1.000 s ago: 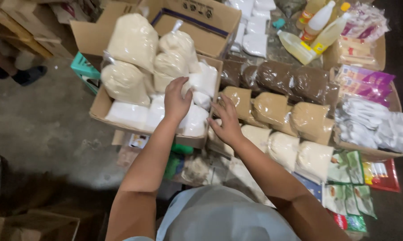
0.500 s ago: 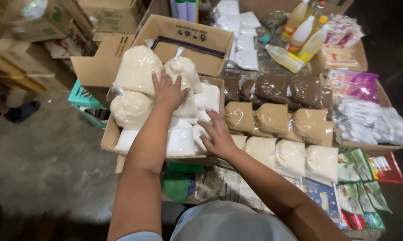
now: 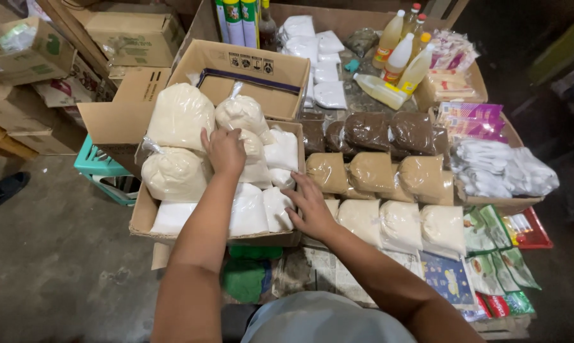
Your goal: Sorting and arranging small plastic bags of powder products into cardboard boxes.
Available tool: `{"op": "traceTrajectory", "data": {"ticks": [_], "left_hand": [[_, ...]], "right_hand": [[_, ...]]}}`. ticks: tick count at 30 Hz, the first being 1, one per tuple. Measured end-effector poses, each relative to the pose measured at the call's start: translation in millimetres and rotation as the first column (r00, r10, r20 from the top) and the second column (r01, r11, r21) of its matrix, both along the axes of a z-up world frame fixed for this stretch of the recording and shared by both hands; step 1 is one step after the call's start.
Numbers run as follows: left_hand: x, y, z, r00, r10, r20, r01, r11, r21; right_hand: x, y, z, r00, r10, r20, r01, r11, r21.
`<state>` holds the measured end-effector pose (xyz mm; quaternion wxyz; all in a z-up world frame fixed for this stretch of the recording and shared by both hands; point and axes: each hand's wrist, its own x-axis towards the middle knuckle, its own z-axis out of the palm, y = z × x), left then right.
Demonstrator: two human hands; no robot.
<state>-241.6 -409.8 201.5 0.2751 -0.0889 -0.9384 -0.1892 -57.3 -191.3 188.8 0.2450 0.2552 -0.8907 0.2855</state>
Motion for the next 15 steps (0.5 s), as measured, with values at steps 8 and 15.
{"op": "traceTrajectory", "data": {"ticks": [8, 15], "left_hand": [[25.7, 32.4, 13.9, 0.974, -0.133, 0.184, 0.078, 0.956, 0.282], [15.7, 50.8, 2.8, 0.908, -0.014, 0.418, 0.058, 0.994, -0.092]], "right_hand": [[7.0, 2.6, 7.8, 0.999, 0.03, 0.017, -0.03, 0.999, -0.015], [23.0, 16.3, 7.0, 0.999, 0.042, 0.009, -0.042, 0.999, -0.017]]}}
